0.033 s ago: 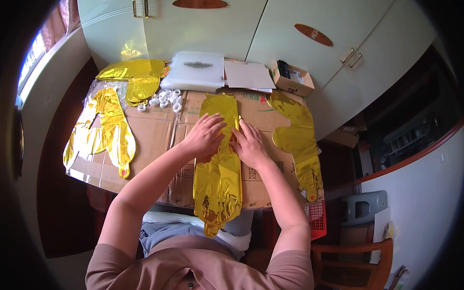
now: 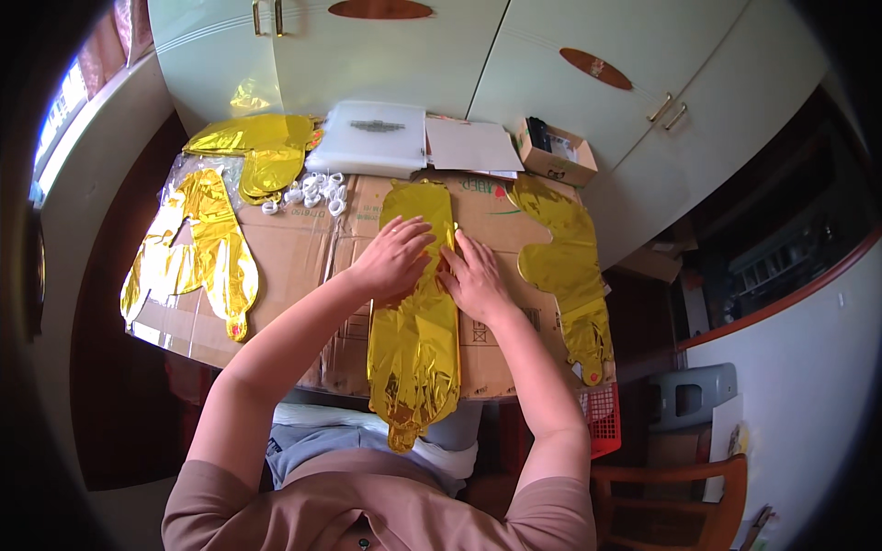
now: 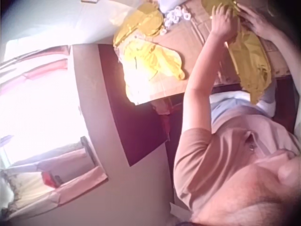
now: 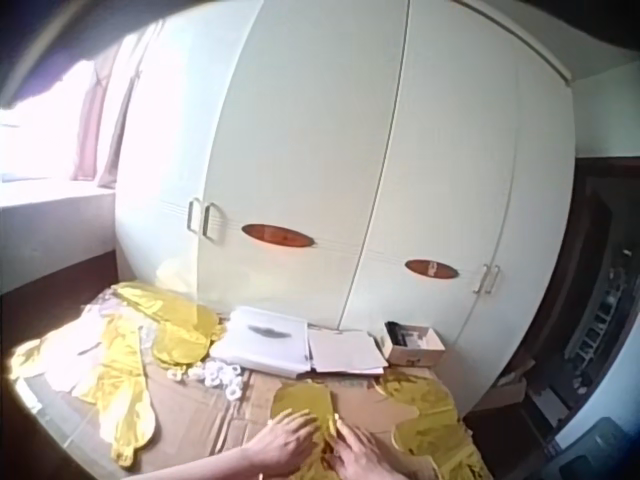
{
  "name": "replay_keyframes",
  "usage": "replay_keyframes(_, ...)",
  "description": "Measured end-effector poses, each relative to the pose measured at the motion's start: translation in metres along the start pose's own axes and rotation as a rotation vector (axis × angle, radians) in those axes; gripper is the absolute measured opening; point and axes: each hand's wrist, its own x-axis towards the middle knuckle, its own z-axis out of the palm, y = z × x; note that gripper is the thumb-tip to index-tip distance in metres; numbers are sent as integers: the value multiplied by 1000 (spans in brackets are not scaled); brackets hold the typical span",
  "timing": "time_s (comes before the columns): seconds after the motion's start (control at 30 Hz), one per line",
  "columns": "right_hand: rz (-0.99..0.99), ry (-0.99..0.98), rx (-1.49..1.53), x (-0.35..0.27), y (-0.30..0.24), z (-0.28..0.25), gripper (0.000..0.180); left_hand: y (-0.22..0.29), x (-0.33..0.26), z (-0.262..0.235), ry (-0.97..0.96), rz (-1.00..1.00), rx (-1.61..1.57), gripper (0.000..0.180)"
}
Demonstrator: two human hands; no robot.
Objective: Folding and flattening gold-colored foil balloons at a workstation.
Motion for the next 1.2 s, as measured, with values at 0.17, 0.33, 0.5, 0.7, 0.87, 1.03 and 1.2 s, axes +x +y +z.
replay_keyframes(0.17,22,-14,7,2,-3,1,52,-22,32,19,-53,83,5,37)
replay_keyframes(0.33,44,-55,-27,-1,-4,-1,53,-27,51,25,-154,80,9,34)
replay_keyframes(0.5,29,-53,-69,-1,-7,-1,50,-35,53,33,-119,89,-11,29)
replay_keyframes(0.7,13,-78,-83,0,-9,-6,50,-41,58,36,-85,112,4,26)
replay_keyframes(0.87,18,-95,-78,0,-9,-4,51,-48,66,41,-89,74,26,27)
replay_keyframes(1.03,16,-76,-74,-2,-4,1,51,-54,76,43,-62,28,4,29)
replay_keyframes(1.2,13,-65,-46,0,-7,2,52,-68,79,40,29,-46,-25,32)
